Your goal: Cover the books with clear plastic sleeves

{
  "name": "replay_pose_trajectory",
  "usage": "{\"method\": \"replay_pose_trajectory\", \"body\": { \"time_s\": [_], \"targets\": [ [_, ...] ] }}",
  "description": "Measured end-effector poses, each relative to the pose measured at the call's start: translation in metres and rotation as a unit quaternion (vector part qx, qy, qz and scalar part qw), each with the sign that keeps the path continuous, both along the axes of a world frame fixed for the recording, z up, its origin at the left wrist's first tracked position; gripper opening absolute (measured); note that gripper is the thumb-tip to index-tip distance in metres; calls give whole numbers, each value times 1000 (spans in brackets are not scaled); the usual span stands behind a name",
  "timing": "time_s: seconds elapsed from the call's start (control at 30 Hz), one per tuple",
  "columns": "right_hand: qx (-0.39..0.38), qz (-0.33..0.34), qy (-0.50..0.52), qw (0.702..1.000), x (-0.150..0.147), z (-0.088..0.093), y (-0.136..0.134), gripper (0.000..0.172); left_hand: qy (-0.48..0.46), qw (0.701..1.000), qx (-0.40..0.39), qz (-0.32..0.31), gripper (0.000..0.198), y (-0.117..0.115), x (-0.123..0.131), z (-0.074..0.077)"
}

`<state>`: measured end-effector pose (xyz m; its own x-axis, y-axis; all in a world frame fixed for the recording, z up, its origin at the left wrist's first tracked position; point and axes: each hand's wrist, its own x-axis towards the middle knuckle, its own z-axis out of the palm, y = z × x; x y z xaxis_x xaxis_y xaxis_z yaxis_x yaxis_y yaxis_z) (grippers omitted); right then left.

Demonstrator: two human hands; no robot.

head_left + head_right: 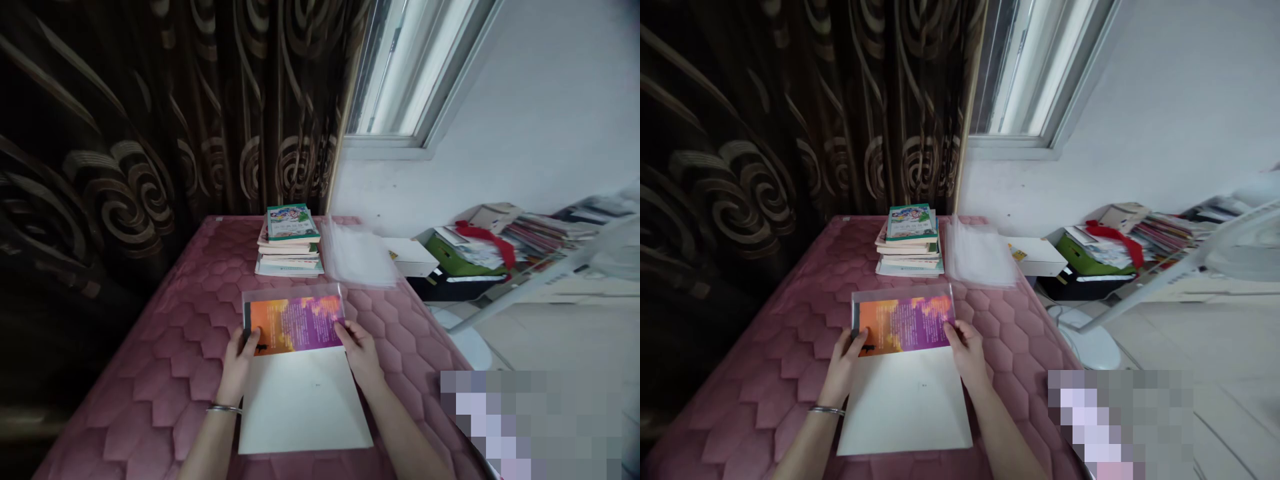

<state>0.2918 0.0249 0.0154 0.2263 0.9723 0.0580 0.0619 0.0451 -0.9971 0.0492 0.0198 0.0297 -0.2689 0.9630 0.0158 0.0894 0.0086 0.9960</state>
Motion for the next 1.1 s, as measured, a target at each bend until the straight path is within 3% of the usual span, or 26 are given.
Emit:
{"method": "replay_pose_trajectory", "body": {
  "time_s": [0.5, 0.77, 1.1],
  "targets": [
    [3, -59, -42, 997, -6, 0, -2, 48, 37, 999, 36, 2, 45, 17, 4, 5],
    [5, -15, -37, 999, 4, -7, -2, 44, 5, 1000, 12, -3, 43, 0, 2, 0],
    [1, -19, -60, 998, 1, -9, 0, 49, 41, 999, 26, 2, 42, 7, -1, -7]
  ]
}}
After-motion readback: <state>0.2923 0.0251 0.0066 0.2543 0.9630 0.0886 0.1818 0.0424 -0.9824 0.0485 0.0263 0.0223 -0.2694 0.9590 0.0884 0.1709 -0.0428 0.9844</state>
